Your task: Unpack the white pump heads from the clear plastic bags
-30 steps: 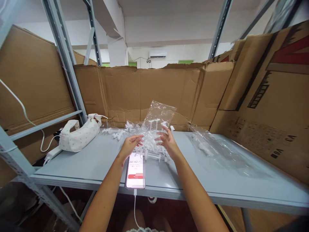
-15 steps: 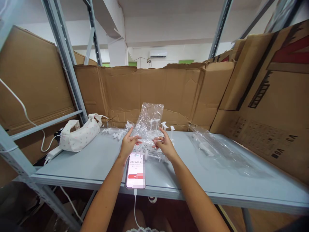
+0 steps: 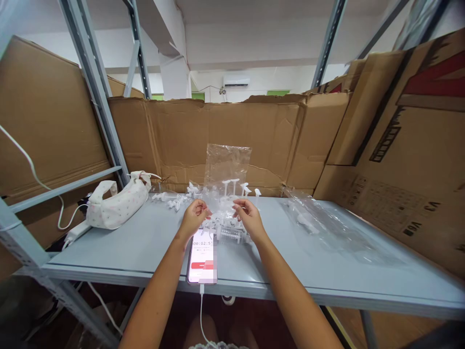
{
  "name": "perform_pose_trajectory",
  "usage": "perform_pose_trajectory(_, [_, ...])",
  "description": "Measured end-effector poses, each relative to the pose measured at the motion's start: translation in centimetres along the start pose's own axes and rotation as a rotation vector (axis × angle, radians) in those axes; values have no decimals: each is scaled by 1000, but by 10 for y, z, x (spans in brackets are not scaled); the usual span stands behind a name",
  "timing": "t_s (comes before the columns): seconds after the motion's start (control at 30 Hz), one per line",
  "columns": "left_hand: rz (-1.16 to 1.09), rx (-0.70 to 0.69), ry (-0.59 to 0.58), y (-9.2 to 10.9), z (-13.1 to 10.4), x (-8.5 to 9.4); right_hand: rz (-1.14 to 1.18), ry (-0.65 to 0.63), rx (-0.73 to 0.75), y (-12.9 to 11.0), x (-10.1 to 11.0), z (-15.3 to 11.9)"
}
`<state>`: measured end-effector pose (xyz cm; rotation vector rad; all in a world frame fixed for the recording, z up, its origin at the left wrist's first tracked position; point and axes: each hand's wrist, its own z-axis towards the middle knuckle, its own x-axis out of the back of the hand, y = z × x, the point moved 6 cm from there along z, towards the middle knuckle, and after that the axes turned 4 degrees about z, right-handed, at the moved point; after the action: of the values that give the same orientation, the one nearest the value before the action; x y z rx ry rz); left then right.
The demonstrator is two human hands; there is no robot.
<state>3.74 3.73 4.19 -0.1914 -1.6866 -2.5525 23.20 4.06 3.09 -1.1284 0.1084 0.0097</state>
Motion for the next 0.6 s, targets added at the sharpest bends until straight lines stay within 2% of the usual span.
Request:
perform_pose_trajectory(0.1, [65, 10, -103, -2, -2, -7, 10, 99, 30, -3, 6, 0])
perform_pose_trajectory(0.17, [154, 5, -122, -4, -3, -8, 15, 175, 71, -8, 12, -1])
perform_pose_trajectory(0.27, [333, -56, -154, -3, -6, -8, 12, 291, 135, -16, 25, -2])
perform_pose_trajectory(0.33, [438, -112, -222, -2, -9, -11, 8, 363, 158, -21, 35, -2])
perform_pose_trajectory(0.47, [507, -139, -396, -4, -14, -20, 29, 501, 201, -35, 63, 1])
perform_pose_trajectory(0.6, [545, -141, -462, -9, -16, -25, 50, 690, 299, -56, 104, -6])
